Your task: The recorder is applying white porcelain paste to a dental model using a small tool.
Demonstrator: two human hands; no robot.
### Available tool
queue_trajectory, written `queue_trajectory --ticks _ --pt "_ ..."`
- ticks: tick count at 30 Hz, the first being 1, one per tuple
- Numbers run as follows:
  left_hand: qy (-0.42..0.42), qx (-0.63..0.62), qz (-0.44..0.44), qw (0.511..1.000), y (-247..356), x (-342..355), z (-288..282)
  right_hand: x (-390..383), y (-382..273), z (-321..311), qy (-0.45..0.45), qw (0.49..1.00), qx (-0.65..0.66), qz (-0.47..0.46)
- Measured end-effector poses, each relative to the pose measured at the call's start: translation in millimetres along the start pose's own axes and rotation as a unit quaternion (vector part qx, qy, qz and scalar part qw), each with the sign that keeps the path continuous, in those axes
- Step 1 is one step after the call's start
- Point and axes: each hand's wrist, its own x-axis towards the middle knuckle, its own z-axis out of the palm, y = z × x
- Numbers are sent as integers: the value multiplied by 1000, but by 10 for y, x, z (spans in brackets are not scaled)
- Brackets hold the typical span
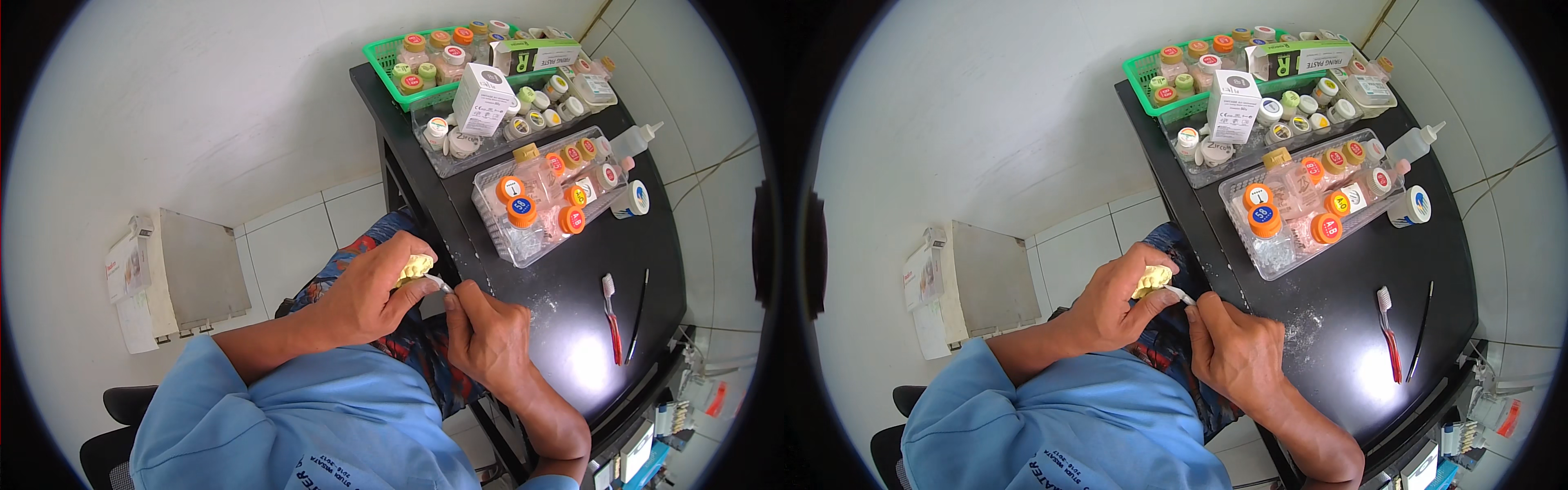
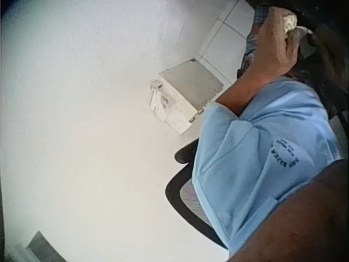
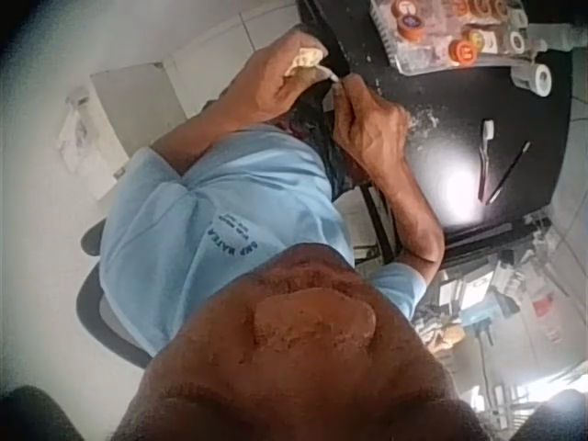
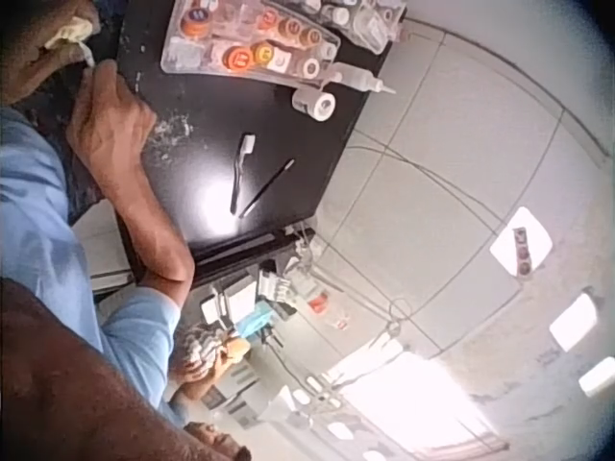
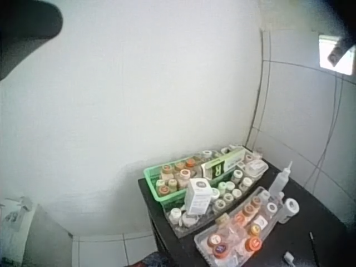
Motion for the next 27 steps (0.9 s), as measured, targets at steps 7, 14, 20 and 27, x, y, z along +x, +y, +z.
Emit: queue_trajectory --ticks 7,14,20,27 --pt "1 -6 -2 1000 3 2 -1 -2 0 11 2 1000 -2 -1" --pt "2 -7 -12 1000 26 1 -7 -6 2 15 5 1000 -8 -3" --pt "4 -2 -8 1000 16 -6 8 6 3 5 6 1000 -10 1" --pt "11 -15 -5 1000 6 -9 13 5 0 3 1 1000 -4 -1"
